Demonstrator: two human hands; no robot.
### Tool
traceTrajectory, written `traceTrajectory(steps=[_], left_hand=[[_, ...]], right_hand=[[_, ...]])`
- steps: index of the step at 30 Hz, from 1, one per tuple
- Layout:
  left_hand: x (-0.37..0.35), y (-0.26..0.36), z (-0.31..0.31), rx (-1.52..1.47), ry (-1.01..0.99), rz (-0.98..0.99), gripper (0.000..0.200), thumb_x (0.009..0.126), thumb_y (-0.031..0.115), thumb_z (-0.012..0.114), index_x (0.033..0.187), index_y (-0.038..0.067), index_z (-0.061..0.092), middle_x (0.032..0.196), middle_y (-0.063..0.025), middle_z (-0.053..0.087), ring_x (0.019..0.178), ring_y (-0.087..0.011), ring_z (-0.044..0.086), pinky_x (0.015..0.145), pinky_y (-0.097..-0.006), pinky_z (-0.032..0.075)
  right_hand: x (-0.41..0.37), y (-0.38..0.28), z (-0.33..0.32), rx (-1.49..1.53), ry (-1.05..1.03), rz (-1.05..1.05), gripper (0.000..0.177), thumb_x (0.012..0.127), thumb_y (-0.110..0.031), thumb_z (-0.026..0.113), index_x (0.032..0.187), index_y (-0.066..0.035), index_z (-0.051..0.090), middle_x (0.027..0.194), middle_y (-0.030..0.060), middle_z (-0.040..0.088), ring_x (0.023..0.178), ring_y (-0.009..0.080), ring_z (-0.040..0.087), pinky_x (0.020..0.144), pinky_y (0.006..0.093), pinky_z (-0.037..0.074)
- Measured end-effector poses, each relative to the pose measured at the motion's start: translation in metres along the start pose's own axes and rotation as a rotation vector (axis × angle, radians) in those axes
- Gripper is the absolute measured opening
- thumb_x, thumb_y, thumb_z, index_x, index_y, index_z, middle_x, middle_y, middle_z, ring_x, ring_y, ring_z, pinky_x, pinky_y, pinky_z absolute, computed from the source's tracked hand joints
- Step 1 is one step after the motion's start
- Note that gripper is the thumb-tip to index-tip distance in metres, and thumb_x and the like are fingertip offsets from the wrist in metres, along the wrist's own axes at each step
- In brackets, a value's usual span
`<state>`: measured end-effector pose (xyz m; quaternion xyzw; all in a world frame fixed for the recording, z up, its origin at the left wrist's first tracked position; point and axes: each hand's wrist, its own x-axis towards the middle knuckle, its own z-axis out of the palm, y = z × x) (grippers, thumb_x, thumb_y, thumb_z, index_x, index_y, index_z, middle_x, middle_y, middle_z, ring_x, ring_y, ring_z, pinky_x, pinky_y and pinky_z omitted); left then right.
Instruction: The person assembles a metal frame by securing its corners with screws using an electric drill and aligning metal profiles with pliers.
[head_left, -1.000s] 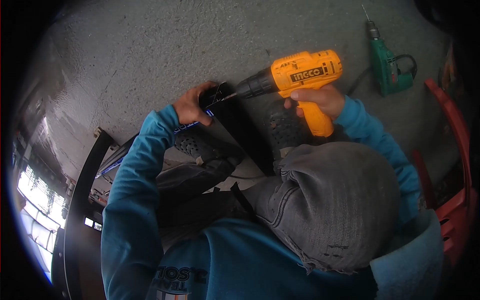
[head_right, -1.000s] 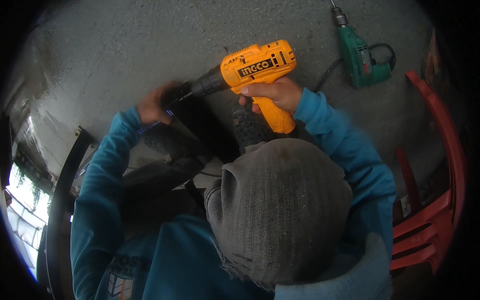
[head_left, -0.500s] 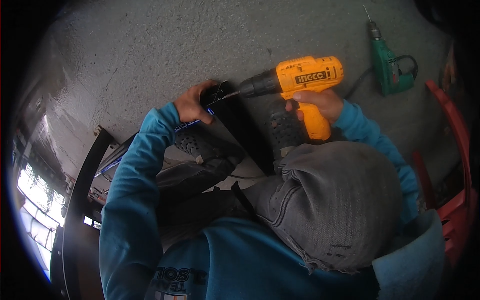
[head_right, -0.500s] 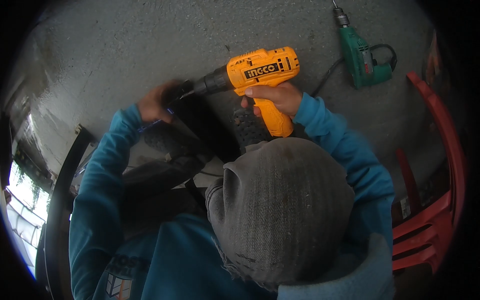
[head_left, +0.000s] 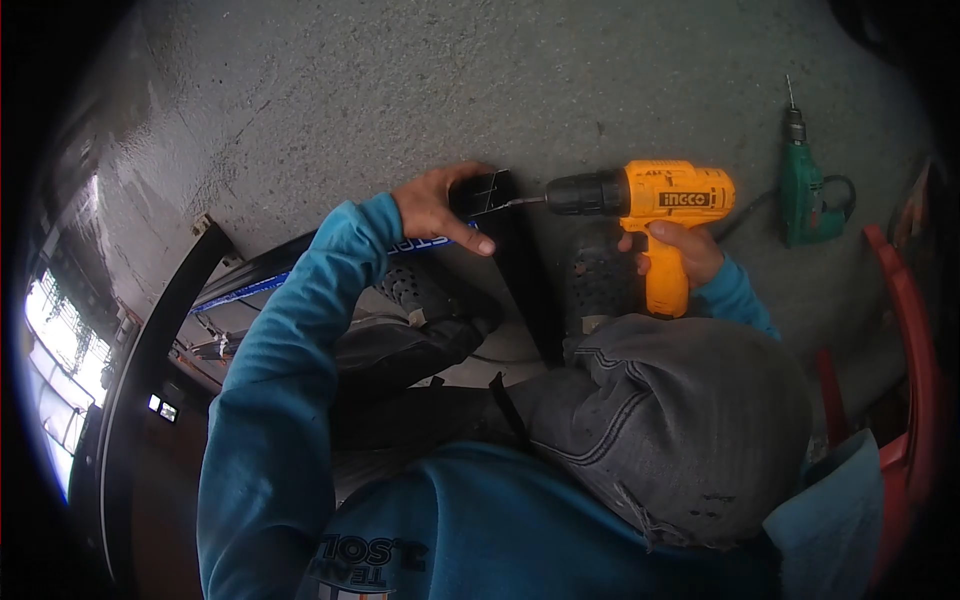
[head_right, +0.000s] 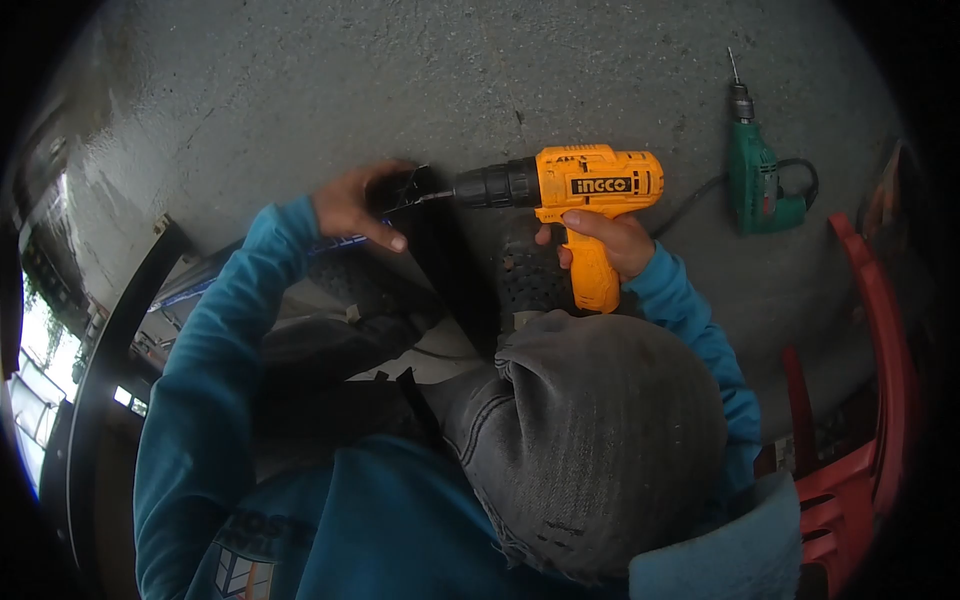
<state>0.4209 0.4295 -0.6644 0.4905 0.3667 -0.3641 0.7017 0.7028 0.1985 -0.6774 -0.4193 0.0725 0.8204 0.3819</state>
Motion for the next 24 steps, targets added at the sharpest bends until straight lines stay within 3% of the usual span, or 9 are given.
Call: traceTrajectory(steps=[5,11,13,15,16,18,20,22,24], left_hand=[[0.002,-0.007,0.003,-0.008,0.029,0.036,0.097,0.057,0.029,0.091,0.136,-0.002,0.044,0.127,-0.0212,0.056,0.124,-0.034,0.049,0.11,-0.0403,0.034],[0.001,-0.007,0.003,0.089,0.073,0.059,0.095,0.055,0.032,0.091,0.132,-0.005,0.047,0.122,-0.0236,0.059,0.117,-0.0347,0.056,0.105,-0.0397,0.04],[-0.001,-0.003,0.002,0.085,0.062,0.054,0.095,0.055,0.033,0.091,0.131,-0.005,0.048,0.12,-0.0243,0.06,0.115,-0.0357,0.057,0.104,-0.0394,0.041],[-0.006,-0.001,0.0,0.086,0.056,0.052,0.094,0.055,0.034,0.091,0.13,-0.005,0.049,0.117,-0.025,0.061,0.113,-0.0367,0.059,0.103,-0.0391,0.043],[-0.009,-0.001,0.002,0.092,0.061,0.048,0.094,0.055,0.035,0.09,0.13,-0.005,0.05,0.116,-0.0251,0.062,0.111,-0.0368,0.06,0.103,-0.0385,0.043],[-0.012,0.0,0.005,0.093,0.061,0.056,0.094,0.054,0.037,0.09,0.129,-0.005,0.05,0.115,-0.0252,0.062,0.11,-0.0368,0.06,0.102,-0.0379,0.043],[-0.018,-0.001,0.008,0.152,0.136,0.112,0.09,0.052,0.044,0.088,0.122,-0.002,0.057,0.112,-0.0212,0.065,0.105,-0.0342,0.064,0.095,-0.0372,0.048],[-0.025,0.006,0.01,0.16,0.141,0.121,0.09,0.051,0.044,0.088,0.121,-0.002,0.057,0.111,-0.0215,0.065,0.105,-0.0344,0.064,0.094,-0.0375,0.048],[-0.03,0.005,0.012,0.146,0.149,0.147,0.089,0.051,0.046,0.087,0.12,-0.002,0.057,0.109,-0.0218,0.065,0.104,-0.0356,0.064,0.093,-0.039,0.048]], right_hand=[[-0.001,0.004,-0.021,0.096,0.012,-0.121,0.036,0.092,-0.017,0.059,0.125,-0.003,0.052,0.103,0.0197,0.065,0.07,0.019,0.067,0.062,0.0291,0.058],[-0.006,-0.002,-0.039,-0.052,0.404,-0.067,0.037,0.092,-0.02,0.061,0.124,-0.002,0.051,0.105,0.0208,0.065,0.083,0.0245,0.069,0.073,0.0347,0.059],[-0.03,-0.005,-0.035,-0.292,0.459,-0.062,0.032,0.091,-0.02,0.063,0.116,-0.002,0.058,0.102,0.0175,0.068,0.089,0.025,0.069,0.078,0.0357,0.057],[-0.055,-0.03,-0.02,-1.64,0.304,0.174,0.023,0.09,-0.017,0.063,0.106,-0.001,0.063,0.097,0.0134,0.07,0.09,0.023,0.069,0.077,0.034,0.055],[-0.053,-0.041,-0.005,-1.645,0.304,0.179,0.023,0.09,-0.017,0.063,0.106,-0.001,0.063,0.097,0.0134,0.07,0.09,0.023,0.069,0.077,0.034,0.055],[-0.036,-0.053,0.043,-1.241,0.349,0.031,0.017,0.09,-0.015,0.06,0.099,-0.001,0.065,0.091,0.0104,0.07,0.088,0.0175,0.069,0.076,0.0304,0.054],[0.012,-0.049,0.072,-0.868,0.051,-0.047,0.018,0.093,-0.016,0.058,0.102,-0.001,0.063,0.093,0.0105,0.07,0.085,0.0158,0.067,0.075,0.0294,0.054],[0.054,-0.036,0.089,-0.465,-0.079,0.104,0.021,0.095,-0.017,0.058,0.106,0.0,0.062,0.094,0.0109,0.069,0.083,0.0151,0.066,0.074,0.029,0.054],[0.069,-0.034,0.097,-0.43,-0.117,0.157,0.022,0.095,-0.018,0.058,0.108,0.0,0.061,0.094,0.0117,0.068,0.083,0.0157,0.066,0.075,0.0294,0.055]])
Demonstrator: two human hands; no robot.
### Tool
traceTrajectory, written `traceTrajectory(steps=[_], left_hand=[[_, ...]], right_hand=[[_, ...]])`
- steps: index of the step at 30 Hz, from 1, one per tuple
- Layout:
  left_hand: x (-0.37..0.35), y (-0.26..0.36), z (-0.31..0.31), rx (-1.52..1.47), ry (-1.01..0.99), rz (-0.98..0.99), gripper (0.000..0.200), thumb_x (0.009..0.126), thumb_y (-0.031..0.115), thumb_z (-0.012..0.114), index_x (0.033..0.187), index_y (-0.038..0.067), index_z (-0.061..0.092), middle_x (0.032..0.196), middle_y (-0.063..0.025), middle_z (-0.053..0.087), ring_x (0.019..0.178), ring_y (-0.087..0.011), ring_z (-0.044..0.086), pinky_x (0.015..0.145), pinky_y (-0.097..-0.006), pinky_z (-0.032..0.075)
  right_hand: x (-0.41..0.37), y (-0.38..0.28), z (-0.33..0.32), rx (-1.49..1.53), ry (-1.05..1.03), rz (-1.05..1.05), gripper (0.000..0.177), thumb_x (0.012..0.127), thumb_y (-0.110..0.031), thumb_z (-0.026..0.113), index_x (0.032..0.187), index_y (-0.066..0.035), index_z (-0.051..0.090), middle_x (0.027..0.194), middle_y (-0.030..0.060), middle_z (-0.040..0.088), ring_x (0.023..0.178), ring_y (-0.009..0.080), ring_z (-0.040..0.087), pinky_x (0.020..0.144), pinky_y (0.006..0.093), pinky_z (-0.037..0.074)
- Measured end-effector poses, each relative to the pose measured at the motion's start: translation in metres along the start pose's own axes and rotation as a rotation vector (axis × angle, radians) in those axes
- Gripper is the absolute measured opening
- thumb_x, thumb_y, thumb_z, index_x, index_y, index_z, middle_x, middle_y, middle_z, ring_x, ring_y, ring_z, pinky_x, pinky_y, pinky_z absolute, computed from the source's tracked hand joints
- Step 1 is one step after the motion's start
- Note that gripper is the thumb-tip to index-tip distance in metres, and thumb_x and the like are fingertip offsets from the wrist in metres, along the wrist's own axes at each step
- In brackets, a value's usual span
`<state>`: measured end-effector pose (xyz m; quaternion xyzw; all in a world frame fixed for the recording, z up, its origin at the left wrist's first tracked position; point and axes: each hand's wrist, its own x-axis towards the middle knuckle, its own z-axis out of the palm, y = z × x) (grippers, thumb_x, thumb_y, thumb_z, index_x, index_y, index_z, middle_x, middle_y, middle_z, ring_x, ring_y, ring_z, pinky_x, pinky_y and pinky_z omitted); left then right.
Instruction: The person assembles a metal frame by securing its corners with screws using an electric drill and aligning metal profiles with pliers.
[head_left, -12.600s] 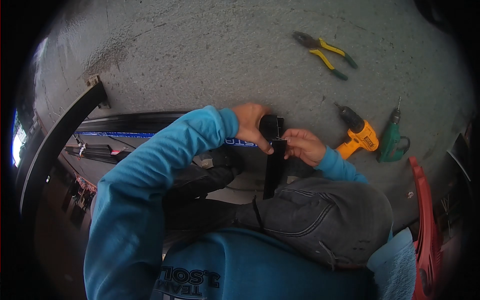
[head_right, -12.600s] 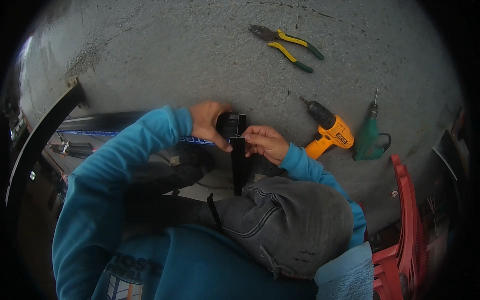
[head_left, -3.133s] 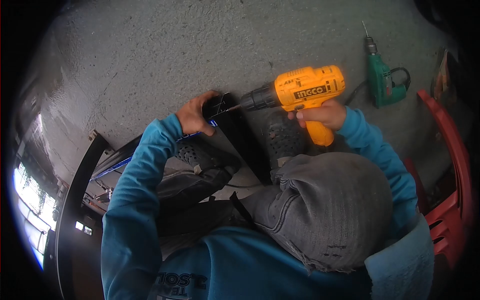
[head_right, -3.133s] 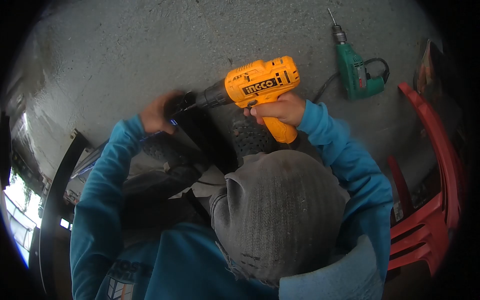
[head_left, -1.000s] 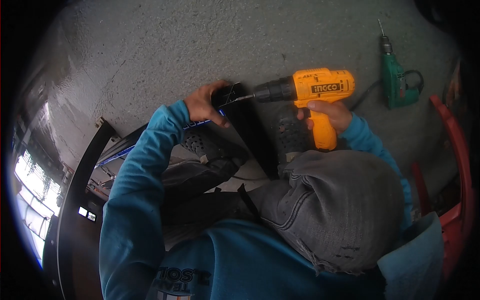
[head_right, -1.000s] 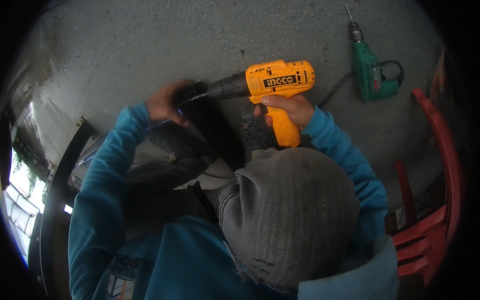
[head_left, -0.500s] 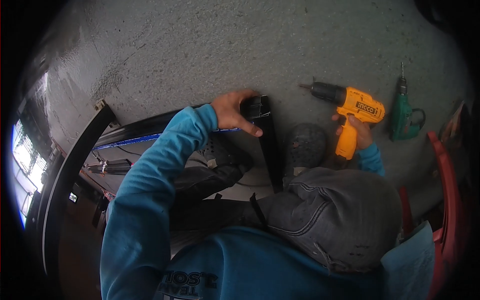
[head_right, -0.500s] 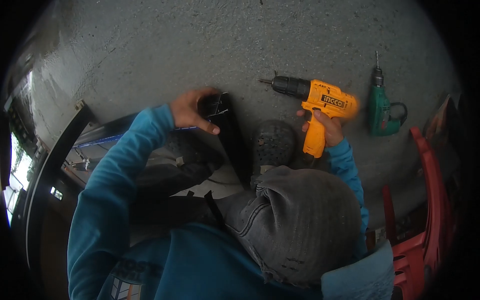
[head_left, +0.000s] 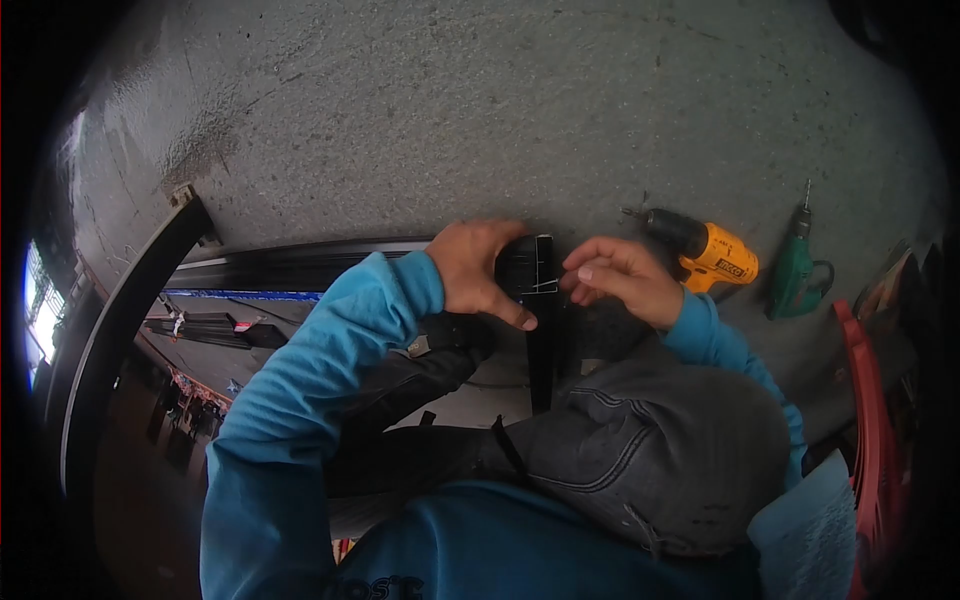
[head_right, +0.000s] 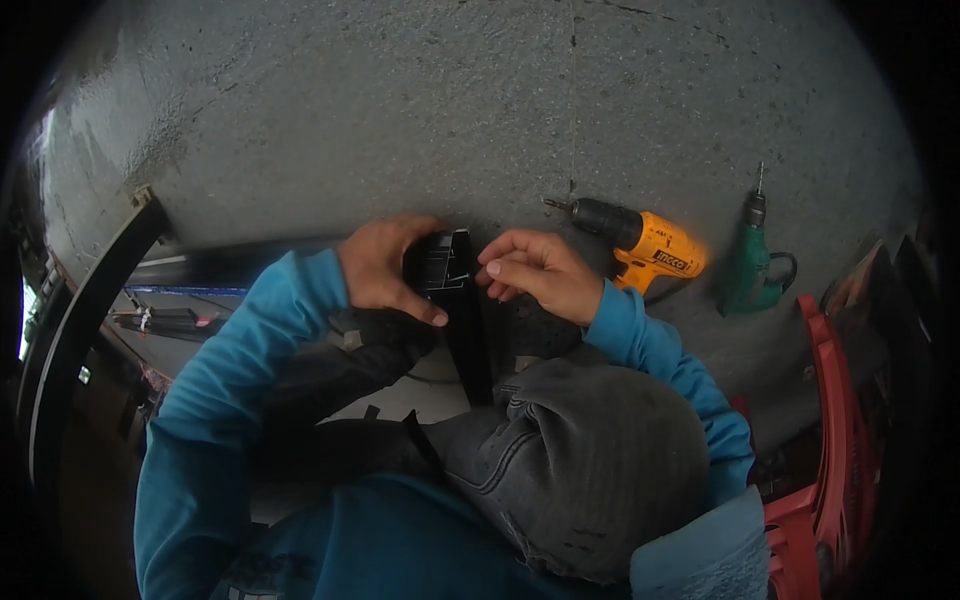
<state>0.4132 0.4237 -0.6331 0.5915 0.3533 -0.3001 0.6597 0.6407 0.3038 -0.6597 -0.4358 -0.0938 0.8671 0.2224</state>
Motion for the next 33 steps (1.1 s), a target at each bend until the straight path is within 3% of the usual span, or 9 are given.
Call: traceTrajectory(steps=[3,9,17,23,29,33], left_hand=[[-0.004,0.005,-0.001,0.038,0.003,-0.012,0.088,0.051,0.038,0.089,0.119,-0.006,0.056,0.107,-0.0224,0.064,0.102,-0.0348,0.063,0.092,-0.0377,0.048],[-0.015,0.011,0.003,0.045,0.052,0.083,0.082,0.049,0.038,0.088,0.112,-0.006,0.059,0.1,-0.02,0.065,0.094,-0.0349,0.065,0.086,-0.0387,0.051],[-0.024,0.016,0.008,0.07,0.11,0.124,0.082,0.049,0.04,0.088,0.111,-0.006,0.059,0.098,-0.0175,0.064,0.093,-0.0341,0.064,0.086,-0.0407,0.049],[-0.024,0.017,0.012,0.103,0.106,0.103,0.082,0.049,0.043,0.087,0.111,-0.003,0.059,0.099,-0.0165,0.063,0.097,-0.0334,0.061,0.092,-0.0417,0.041],[-0.018,0.015,0.009,0.135,0.074,0.09,0.086,0.048,0.046,0.088,0.11,-0.004,0.059,0.1,-0.0176,0.063,0.096,-0.0342,0.062,0.089,-0.041,0.046],[-0.015,0.018,0.01,0.153,0.053,0.06,0.089,0.046,0.049,0.089,0.11,-0.005,0.058,0.1,-0.0194,0.063,0.097,-0.0354,0.062,0.088,-0.0406,0.049]], right_hand=[[0.006,0.0,0.01,0.074,-0.073,0.061,0.022,0.095,-0.016,0.059,0.107,0.002,0.06,0.093,0.0121,0.068,0.082,0.0151,0.067,0.075,0.0288,0.056],[0.002,-0.001,0.019,0.13,-0.177,0.103,0.014,0.093,-0.011,0.062,0.1,0.001,0.061,0.085,0.0081,0.068,0.077,0.0125,0.066,0.072,0.0264,0.056],[-0.004,-0.027,0.026,-0.145,-0.254,0.139,0.011,0.092,-0.011,0.058,0.094,-0.001,0.064,0.078,0.0051,0.067,0.073,0.0102,0.064,0.068,0.0243,0.052],[-0.002,-0.03,0.029,-0.337,-0.304,0.084,0.012,0.089,-0.009,0.052,0.085,-0.002,0.061,0.067,0.001,0.058,0.061,0.0076,0.051,0.058,0.0252,0.042],[0.0,-0.026,0.03,-0.411,-0.288,0.038,0.017,0.09,-0.012,0.048,0.081,-0.002,0.059,0.067,0.0015,0.054,0.061,0.0077,0.048,0.055,0.0269,0.04],[0.001,-0.017,0.029,-0.242,-0.269,0.167,0.019,0.09,-0.013,0.046,0.08,-0.003,0.059,0.067,0.0004,0.052,0.062,0.0077,0.048,0.056,0.0259,0.04]])
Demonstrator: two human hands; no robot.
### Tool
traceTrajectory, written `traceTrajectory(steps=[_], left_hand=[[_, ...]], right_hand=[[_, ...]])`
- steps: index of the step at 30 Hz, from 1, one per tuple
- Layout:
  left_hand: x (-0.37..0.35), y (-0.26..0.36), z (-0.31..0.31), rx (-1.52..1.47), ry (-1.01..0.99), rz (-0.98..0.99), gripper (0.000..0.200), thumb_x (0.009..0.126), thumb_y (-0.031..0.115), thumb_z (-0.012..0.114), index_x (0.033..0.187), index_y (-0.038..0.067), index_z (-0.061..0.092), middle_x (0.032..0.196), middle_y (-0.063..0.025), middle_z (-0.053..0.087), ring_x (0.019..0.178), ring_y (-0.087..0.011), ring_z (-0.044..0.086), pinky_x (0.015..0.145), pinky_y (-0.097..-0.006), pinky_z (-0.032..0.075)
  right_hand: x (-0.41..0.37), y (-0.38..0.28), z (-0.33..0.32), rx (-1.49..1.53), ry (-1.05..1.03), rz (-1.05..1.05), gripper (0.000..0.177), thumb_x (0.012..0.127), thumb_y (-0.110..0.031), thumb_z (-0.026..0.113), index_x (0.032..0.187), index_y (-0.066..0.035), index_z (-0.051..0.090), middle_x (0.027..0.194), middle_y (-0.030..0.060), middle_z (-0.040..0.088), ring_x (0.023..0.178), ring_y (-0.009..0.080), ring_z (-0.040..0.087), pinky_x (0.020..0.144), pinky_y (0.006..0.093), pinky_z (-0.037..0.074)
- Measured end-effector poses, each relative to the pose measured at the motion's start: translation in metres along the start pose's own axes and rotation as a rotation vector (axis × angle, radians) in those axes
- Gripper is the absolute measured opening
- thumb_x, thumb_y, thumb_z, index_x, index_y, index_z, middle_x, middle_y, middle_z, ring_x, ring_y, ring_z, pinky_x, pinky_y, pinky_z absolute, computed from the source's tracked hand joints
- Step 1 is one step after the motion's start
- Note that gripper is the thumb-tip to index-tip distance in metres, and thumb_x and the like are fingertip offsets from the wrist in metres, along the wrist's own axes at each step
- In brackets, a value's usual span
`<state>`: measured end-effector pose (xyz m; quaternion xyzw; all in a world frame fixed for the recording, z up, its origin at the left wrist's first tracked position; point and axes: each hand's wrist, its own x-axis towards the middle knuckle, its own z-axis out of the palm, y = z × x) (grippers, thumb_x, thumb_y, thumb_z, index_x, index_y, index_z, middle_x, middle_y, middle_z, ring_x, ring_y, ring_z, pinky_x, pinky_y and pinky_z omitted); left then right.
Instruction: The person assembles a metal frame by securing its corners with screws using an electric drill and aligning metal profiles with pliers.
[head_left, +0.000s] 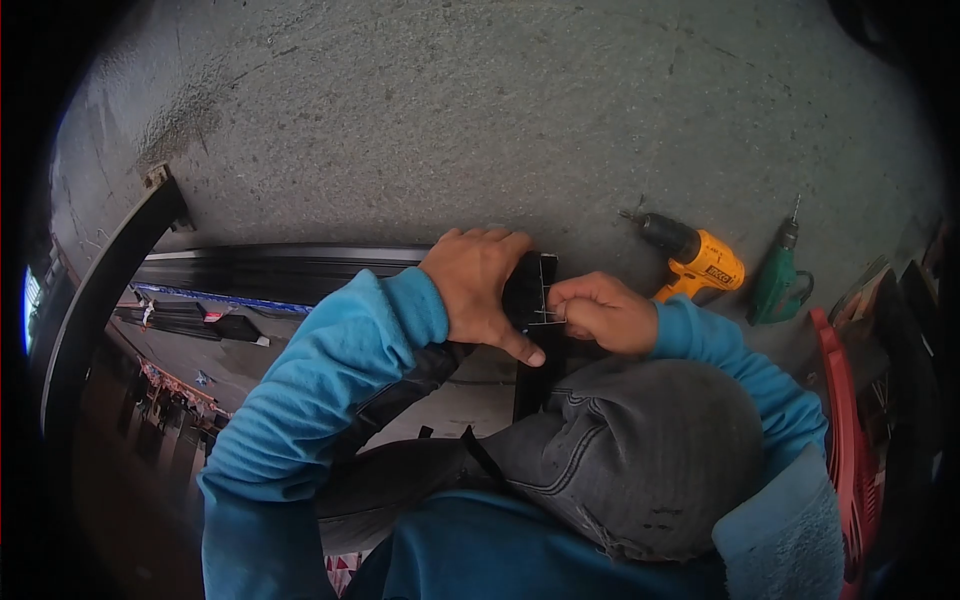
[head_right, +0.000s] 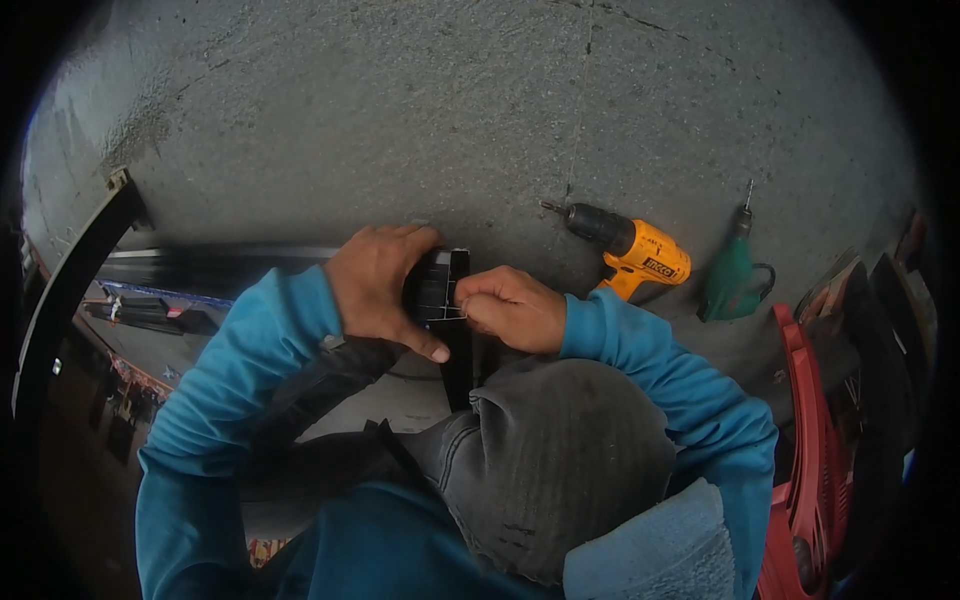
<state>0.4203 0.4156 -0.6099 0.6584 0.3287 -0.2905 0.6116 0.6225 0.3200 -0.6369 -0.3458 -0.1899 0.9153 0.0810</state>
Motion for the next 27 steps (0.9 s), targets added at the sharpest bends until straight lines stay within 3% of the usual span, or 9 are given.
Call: traceTrajectory(steps=[5,11,15,17,18,20,21,23,27], left_hand=[[0.004,0.005,-0.001,0.034,-0.025,-0.05,0.09,0.046,0.049,0.09,0.111,-0.005,0.058,0.101,-0.0204,0.063,0.098,-0.0357,0.062,0.089,-0.0394,0.049],[0.017,0.001,-0.004,-0.142,-0.159,-0.173,0.091,0.051,0.042,0.088,0.121,-0.005,0.055,0.111,-0.0242,0.064,0.106,-0.0344,0.062,0.095,-0.0377,0.047],[0.03,-0.008,0.003,-0.074,-0.129,-0.157,0.094,0.053,0.04,0.088,0.126,-0.005,0.051,0.113,-0.025,0.063,0.109,-0.0378,0.06,0.099,-0.0397,0.045],[0.036,-0.018,0.008,-0.072,-0.112,-0.143,0.091,0.053,0.044,0.087,0.123,-0.004,0.054,0.11,-0.0235,0.064,0.106,-0.0364,0.062,0.097,-0.0386,0.046],[0.041,-0.024,0.01,-0.086,-0.095,-0.127,0.088,0.052,0.047,0.086,0.119,-0.002,0.058,0.107,-0.0219,0.066,0.103,-0.035,0.063,0.094,-0.0375,0.047],[0.048,-0.032,0.013,-0.102,-0.126,-0.122,0.088,0.052,0.046,0.086,0.12,-0.002,0.057,0.108,-0.0208,0.066,0.104,-0.0341,0.063,0.095,-0.0375,0.046],[0.051,-0.035,0.013,-0.137,-0.131,-0.13,0.088,0.053,0.045,0.086,0.121,-0.001,0.056,0.109,-0.0204,0.066,0.105,-0.0339,0.062,0.096,-0.0377,0.046],[0.055,-0.039,0.013,-0.185,-0.162,-0.146,0.09,0.053,0.041,0.087,0.126,-0.001,0.054,0.112,-0.0201,0.065,0.11,-0.0337,0.061,0.1,-0.0384,0.043],[0.054,-0.037,0.013,-0.237,-0.147,-0.164,0.097,0.052,0.035,0.09,0.131,-0.002,0.048,0.117,-0.0209,0.063,0.115,-0.0332,0.058,0.106,-0.0388,0.038]], right_hand=[[0.006,0.012,-0.006,0.131,-0.04,0.096,0.021,0.092,-0.016,0.046,0.081,-0.003,0.059,0.068,-0.0004,0.053,0.064,0.0079,0.05,0.058,0.0249,0.041],[-0.015,0.025,-0.007,0.192,0.079,0.027,0.021,0.097,-0.021,0.049,0.099,-0.003,0.059,0.077,0.0019,0.058,0.073,0.0083,0.054,0.068,0.0231,0.045],[-0.063,0.08,-0.011,0.086,0.651,-0.347,0.013,0.094,-0.014,0.057,0.1,-0.003,0.059,0.079,-0.0001,0.058,0.074,0.007,0.054,0.068,0.0218,0.044],[-0.081,0.136,-0.019,0.133,1.17,-0.653,0.021,0.092,-0.013,0.061,0.108,-0.002,0.054,0.09,0.0035,0.058,0.084,0.0102,0.054,0.079,0.0246,0.043],[-0.086,0.154,-0.024,0.147,1.184,-0.658,0.021,0.092,-0.013,0.061,0.108,-0.002,0.054,0.09,0.0035,0.058,0.084,0.0102,0.054,0.079,0.0246,0.043],[-0.095,0.178,-0.031,-0.093,1.765,-0.462,0.034,0.088,-0.016,0.068,0.113,-0.001,0.05,0.099,0.008,0.06,0.094,0.0144,0.056,0.088,0.0282,0.043],[-0.094,0.177,-0.032,-0.075,1.782,-0.458,0.034,0.088,-0.016,0.068,0.113,-0.001,0.05,0.099,0.008,0.06,0.094,0.0144,0.056,0.088,0.0282,0.043],[-0.085,0.174,-0.032,0.415,1.451,-0.325,0.046,0.085,-0.018,0.073,0.118,0.001,0.048,0.104,0.0115,0.062,0.099,0.0187,0.06,0.09,0.0309,0.045],[-0.069,0.183,-0.049,0.302,1.289,-0.445,0.051,0.084,-0.02,0.074,0.121,0.004,0.048,0.108,0.0137,0.063,0.102,0.0206,0.061,0.09,0.0331,0.048]])
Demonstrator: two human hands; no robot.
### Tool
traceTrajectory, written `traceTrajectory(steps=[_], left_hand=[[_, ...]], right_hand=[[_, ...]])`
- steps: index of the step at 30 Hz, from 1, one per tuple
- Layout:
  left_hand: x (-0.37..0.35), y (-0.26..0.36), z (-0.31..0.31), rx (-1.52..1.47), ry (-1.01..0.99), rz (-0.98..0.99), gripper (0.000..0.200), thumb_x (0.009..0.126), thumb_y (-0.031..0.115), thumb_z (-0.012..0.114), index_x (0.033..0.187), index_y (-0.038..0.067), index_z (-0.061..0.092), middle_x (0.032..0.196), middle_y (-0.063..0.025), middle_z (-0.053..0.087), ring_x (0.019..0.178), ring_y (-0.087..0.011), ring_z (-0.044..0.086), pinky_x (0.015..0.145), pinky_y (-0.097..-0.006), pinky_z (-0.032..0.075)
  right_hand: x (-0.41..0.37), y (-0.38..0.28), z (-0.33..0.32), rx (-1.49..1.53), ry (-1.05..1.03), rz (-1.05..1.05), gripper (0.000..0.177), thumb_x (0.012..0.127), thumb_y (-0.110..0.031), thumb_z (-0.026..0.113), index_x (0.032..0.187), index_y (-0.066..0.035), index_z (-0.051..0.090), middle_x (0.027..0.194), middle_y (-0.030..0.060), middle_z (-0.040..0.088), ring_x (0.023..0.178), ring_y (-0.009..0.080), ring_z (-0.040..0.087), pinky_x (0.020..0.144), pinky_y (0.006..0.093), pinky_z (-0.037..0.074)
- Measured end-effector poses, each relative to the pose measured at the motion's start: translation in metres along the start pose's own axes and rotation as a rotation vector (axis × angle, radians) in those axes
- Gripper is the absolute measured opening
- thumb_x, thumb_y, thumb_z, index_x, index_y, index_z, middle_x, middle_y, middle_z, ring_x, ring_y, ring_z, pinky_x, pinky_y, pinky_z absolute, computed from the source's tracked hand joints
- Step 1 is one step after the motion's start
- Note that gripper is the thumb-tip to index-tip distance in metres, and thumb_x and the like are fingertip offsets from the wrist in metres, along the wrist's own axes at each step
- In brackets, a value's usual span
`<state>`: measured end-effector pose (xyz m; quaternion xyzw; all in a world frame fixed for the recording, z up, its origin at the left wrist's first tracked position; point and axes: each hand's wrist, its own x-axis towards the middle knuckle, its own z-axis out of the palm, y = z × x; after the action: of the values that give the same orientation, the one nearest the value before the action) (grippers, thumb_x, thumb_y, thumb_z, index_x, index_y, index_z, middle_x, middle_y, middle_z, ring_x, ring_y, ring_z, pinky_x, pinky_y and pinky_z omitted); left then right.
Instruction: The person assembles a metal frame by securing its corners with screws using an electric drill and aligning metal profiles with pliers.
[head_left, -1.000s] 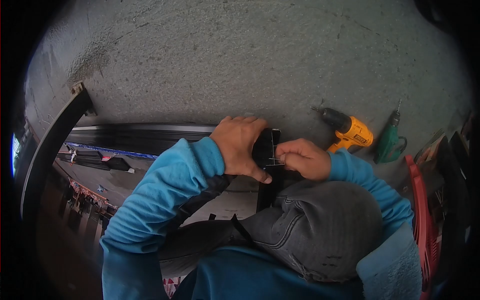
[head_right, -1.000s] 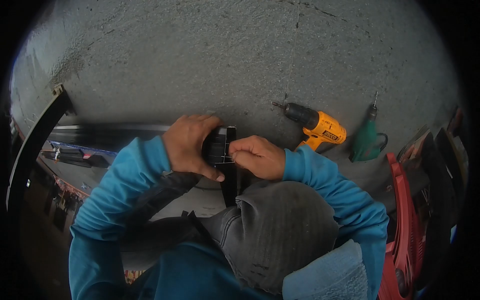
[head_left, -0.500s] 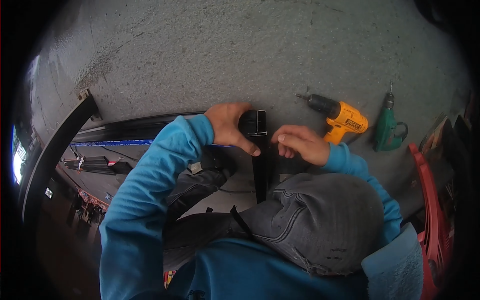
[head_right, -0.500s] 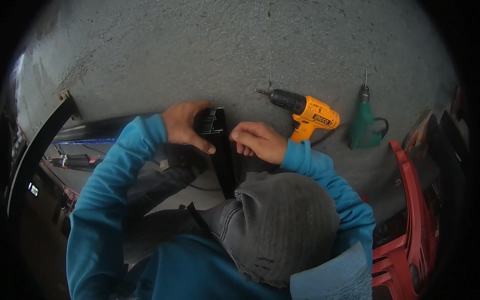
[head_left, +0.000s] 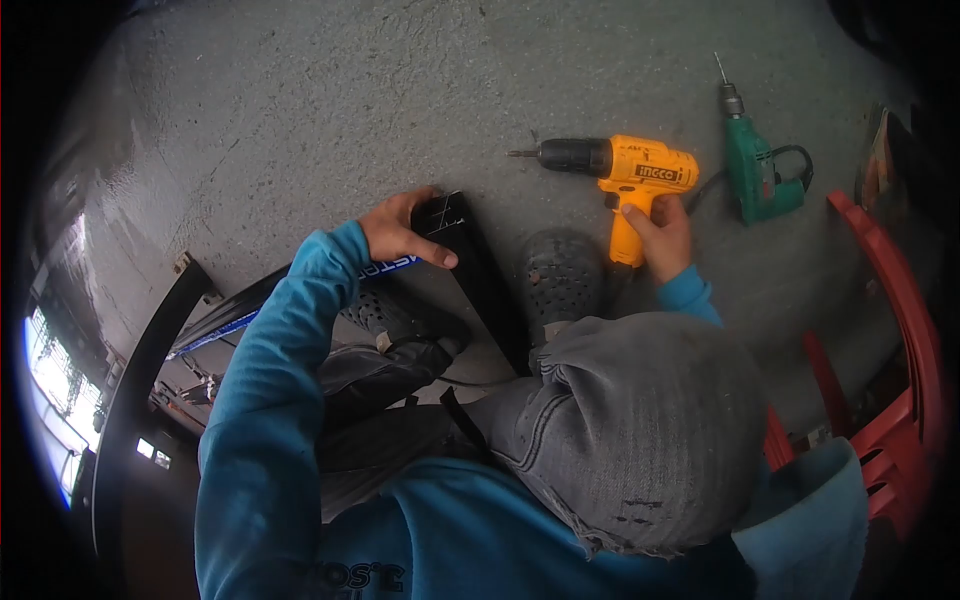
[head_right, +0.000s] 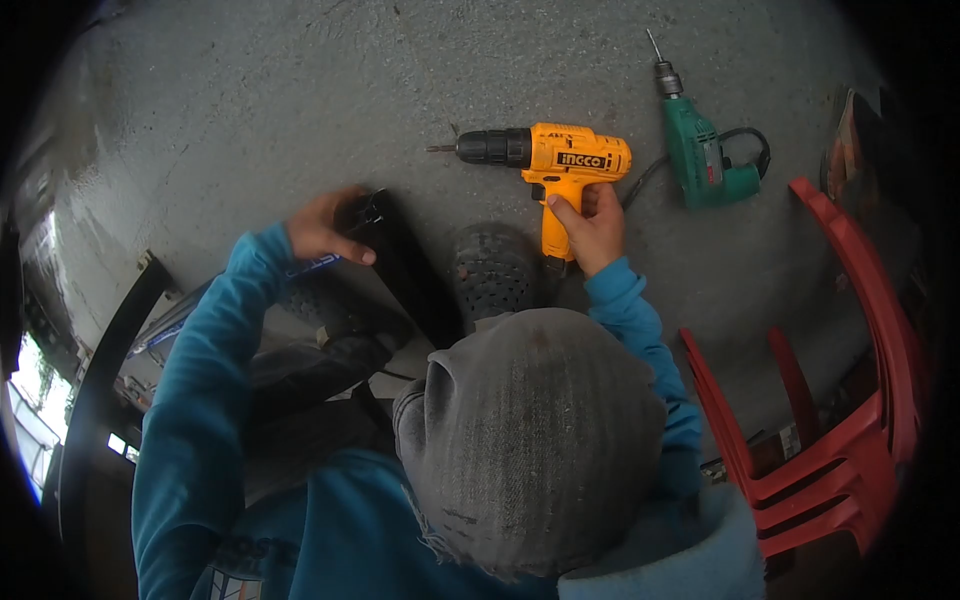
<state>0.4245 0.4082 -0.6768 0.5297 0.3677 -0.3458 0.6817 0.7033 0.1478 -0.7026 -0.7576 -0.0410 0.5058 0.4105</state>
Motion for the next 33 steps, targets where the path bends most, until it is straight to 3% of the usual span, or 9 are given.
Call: traceTrajectory(steps=[6,8,11,15,17,19,21,25,33], left_hand=[[-0.005,0.014,0.002,0.029,0.031,-0.034,0.091,0.055,0.034,0.089,0.13,0.001,0.048,0.114,-0.0185,0.063,0.113,-0.0322,0.058,0.105,-0.0402,0.039],[-0.005,0.006,0.004,0.017,0.065,0.005,0.09,0.055,0.035,0.09,0.128,0.002,0.048,0.112,-0.0172,0.063,0.111,-0.0315,0.058,0.104,-0.0407,0.039],[-0.005,0.007,0.003,0.03,0.136,0.066,0.089,0.054,0.037,0.09,0.124,0.004,0.048,0.107,-0.0148,0.062,0.108,-0.0304,0.058,0.101,-0.0409,0.04],[-0.01,0.01,0.003,0.054,0.169,0.051,0.092,0.053,0.04,0.091,0.125,0.004,0.048,0.111,-0.0153,0.059,0.112,-0.0307,0.055,0.099,-0.0424,0.043],[-0.011,0.002,0.004,0.161,0.208,0.111,0.093,0.053,0.04,0.091,0.126,0.004,0.048,0.115,-0.0162,0.057,0.113,-0.0315,0.054,0.098,-0.0432,0.043],[-0.015,-0.002,0.006,0.276,0.251,0.17,0.094,0.053,0.04,0.091,0.128,0.004,0.048,0.118,-0.0171,0.055,0.114,-0.0323,0.053,0.097,-0.0441,0.043],[-0.017,0.003,0.011,0.811,0.32,0.283,0.092,0.055,0.039,0.088,0.13,0.003,0.048,0.122,-0.0175,0.051,0.113,-0.0346,0.052,0.096,-0.0454,0.043],[-0.017,0.007,0.028,0.786,0.459,0.221,0.078,0.06,0.023,0.08,0.128,0.001,0.051,0.117,-0.0191,0.055,0.111,-0.0364,0.052,0.096,-0.0433,0.043],[-0.022,0.016,0.033,0.747,0.453,0.2,0.073,0.059,0.015,0.075,0.126,-0.002,0.051,0.114,-0.0207,0.057,0.106,-0.0396,0.056,0.093,-0.044,0.048]], right_hand=[[0.013,-0.013,-0.01,0.183,-0.235,0.082,0.045,0.083,-0.017,0.071,0.119,0.003,0.052,0.105,0.0134,0.063,0.092,0.0192,0.064,0.08,0.0327,0.054],[0.017,-0.027,-0.013,0.406,-0.446,0.318,0.042,0.082,-0.012,0.067,0.119,0.002,0.052,0.104,0.0129,0.063,0.086,0.0194,0.065,0.077,0.032,0.055],[0.03,-0.033,-0.016,0.362,-0.525,0.342,0.043,0.083,-0.01,0.065,0.121,0.002,0.051,0.104,0.0126,0.062,0.084,0.0197,0.065,0.076,0.0323,0.055],[0.021,-0.044,-0.012,0.189,-0.541,0.244,0.045,0.083,-0.01,0.064,0.124,0.002,0.05,0.105,0.0127,0.062,0.085,0.0197,0.066,0.076,0.0321,0.055],[0.01,-0.044,-0.009,0.252,-0.567,0.099,0.048,0.082,-0.009,0.067,0.125,0.001,0.049,0.106,0.0131,0.063,0.087,0.021,0.066,0.08,0.0332,0.056],[0.005,-0.041,-0.009,0.359,-0.585,0.141,0.05,0.08,-0.008,0.069,0.125,0.0,0.05,0.109,0.014,0.063,0.091,0.0226,0.067,0.082,0.0359,0.056],[0.007,-0.021,-0.011,0.487,-0.681,0.291,0.051,0.079,-0.008,0.071,0.125,0.0,0.051,0.11,0.0147,0.062,0.094,0.0241,0.066,0.082,0.0387,0.057],[0.005,-0.035,-0.001,0.399,-0.626,0.476,0.048,0.078,-0.005,0.071,0.123,0.0,0.053,0.108,0.0146,0.062,0.096,0.0252,0.066,0.083,0.0394,0.057],[-0.006,-0.025,0.007,0.473,-0.625,0.411,0.046,0.082,-0.002,0.066,0.125,0.0,0.052,0.116,0.0154,0.061,0.096,0.0235,0.066,0.087,0.0363,0.056]])
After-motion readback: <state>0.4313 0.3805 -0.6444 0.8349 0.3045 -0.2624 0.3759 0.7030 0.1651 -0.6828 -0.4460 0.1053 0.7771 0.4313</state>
